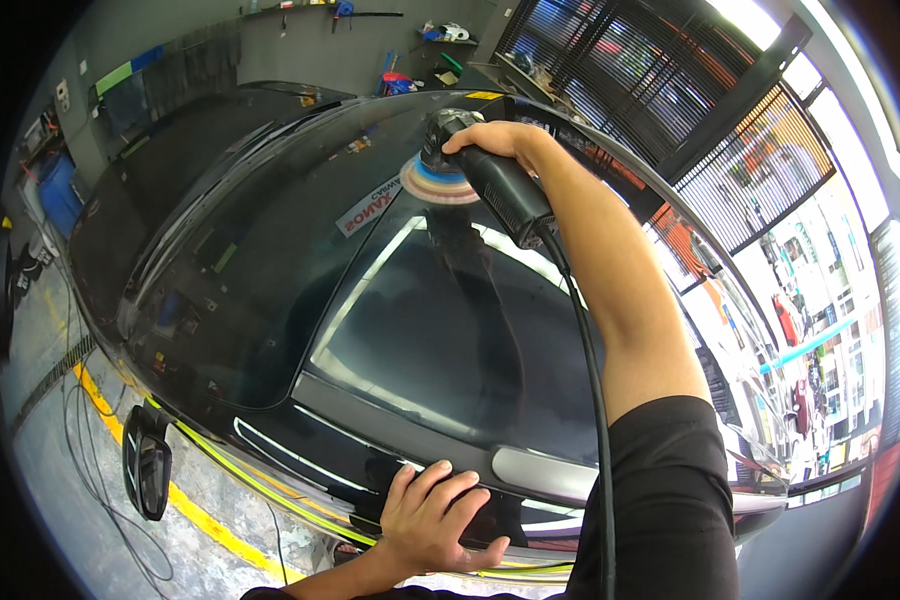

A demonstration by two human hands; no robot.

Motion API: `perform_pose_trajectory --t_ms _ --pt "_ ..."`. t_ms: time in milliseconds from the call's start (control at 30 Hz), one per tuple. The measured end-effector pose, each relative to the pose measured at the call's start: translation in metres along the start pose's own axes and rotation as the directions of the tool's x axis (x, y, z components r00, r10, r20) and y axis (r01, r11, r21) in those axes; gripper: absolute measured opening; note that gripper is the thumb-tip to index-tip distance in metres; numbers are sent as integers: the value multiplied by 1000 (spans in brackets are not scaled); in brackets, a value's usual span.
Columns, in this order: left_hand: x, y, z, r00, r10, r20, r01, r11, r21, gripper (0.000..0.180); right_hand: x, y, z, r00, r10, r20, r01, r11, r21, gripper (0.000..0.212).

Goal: The person uses a rotary polisher to buff the rear trunk lid of a black car. They move the tool in overlapping passes across the surface, occasionally pausing to adjust the pad before continuing the polishing process.

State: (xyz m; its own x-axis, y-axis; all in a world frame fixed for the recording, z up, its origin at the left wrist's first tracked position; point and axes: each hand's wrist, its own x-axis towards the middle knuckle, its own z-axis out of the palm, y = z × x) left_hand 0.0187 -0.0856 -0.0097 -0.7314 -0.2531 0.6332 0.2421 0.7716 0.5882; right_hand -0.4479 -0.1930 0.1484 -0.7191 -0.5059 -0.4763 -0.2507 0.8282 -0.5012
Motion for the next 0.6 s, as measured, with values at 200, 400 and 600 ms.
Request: perform_pose_trajectory --t_ms 200,400,600 --pt "1 0 1 998 30 -46 -31 999 -20 51 -31 -5 18 999 37 -2 -37 999 2 70" --pt "1 2 2 997 25 -76 -28 999 -39 50 -50 0 24 999 27 43 -27 1000 15 71" --pt "3 4 2 997 0 -75 -3 999 -43 51 -59 -18 30 998 57 0 -57 998 -30 71"
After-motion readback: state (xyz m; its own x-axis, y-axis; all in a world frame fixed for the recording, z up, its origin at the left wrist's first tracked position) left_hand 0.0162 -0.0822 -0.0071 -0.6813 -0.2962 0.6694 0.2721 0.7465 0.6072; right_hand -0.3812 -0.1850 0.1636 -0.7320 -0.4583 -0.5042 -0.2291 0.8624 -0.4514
